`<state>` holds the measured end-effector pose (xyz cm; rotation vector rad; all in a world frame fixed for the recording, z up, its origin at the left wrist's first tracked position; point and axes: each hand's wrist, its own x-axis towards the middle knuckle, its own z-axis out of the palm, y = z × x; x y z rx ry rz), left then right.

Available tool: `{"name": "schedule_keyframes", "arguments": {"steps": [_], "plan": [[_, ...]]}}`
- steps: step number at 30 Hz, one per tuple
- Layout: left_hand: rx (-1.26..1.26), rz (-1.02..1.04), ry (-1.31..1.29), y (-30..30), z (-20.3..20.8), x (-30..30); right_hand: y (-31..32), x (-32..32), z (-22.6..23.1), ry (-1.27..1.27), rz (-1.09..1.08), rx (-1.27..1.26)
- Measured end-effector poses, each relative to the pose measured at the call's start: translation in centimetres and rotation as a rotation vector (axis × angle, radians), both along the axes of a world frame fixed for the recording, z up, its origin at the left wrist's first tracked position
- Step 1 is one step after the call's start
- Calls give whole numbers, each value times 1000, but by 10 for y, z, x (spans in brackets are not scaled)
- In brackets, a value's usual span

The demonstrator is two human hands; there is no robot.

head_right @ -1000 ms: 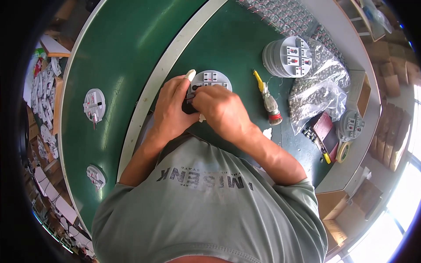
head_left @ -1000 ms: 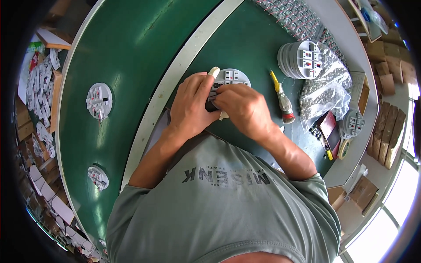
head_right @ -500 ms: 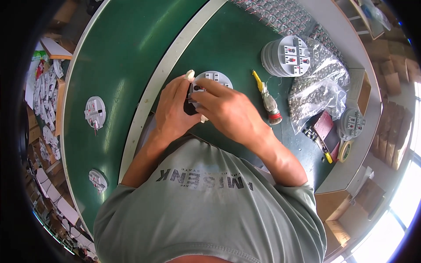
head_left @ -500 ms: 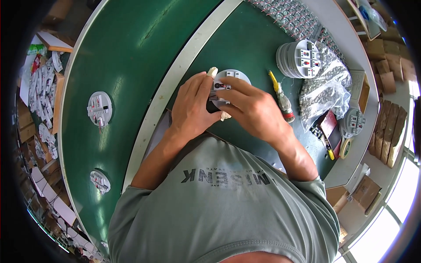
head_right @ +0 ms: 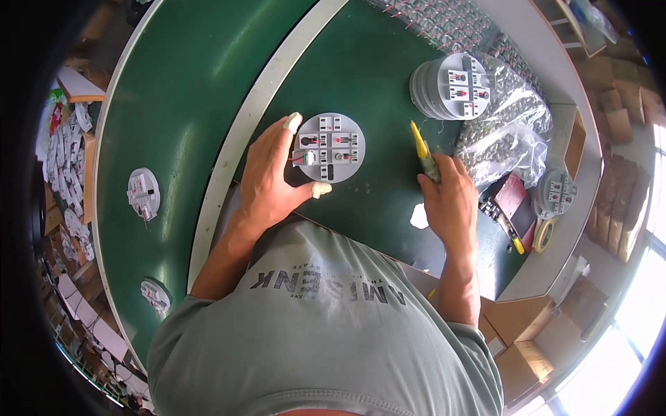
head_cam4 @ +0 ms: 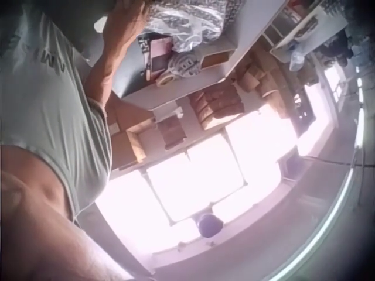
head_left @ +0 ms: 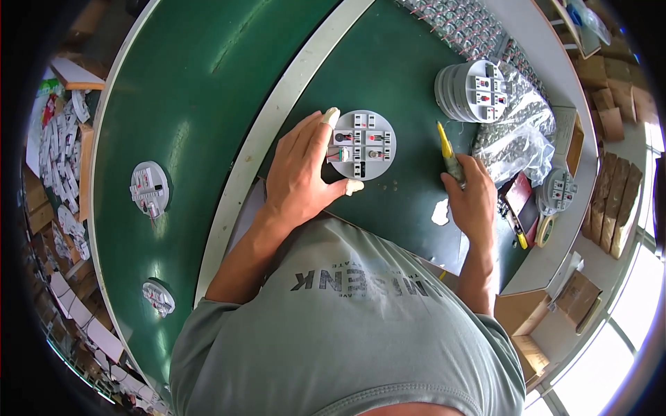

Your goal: Assembling small electronic components onto circular substrates and applying glue at a factory workstation.

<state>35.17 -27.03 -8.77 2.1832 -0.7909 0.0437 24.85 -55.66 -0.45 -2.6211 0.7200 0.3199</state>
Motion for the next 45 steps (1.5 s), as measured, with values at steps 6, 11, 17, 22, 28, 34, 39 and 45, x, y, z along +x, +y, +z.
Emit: {"name": "schedule_keyframes", "arguments": {"steps": [6,11,17,22,28,34,39,45], "plan": [[8,-5,-11,-2,1,0,57,6,-4,-694,-89,917],[38,29,2,0,-1,0,103,47,-24,-715,373,675],[23,51,-59,-3,-7,1,134,46,-64,-841,485,379],[-29,105,-72,-3,-7,-1,130,52,-73,-951,447,453],[-23,87,-40,-2,0,0,98,33,-45,-1066,74,826],[-68,78,-22,2,-4,0,83,32,-48,-887,102,681],[-88,45,-14,0,-3,1,95,40,-69,-952,287,531],[-77,31,-24,-2,-3,2,106,35,-81,-1070,336,304]]}}
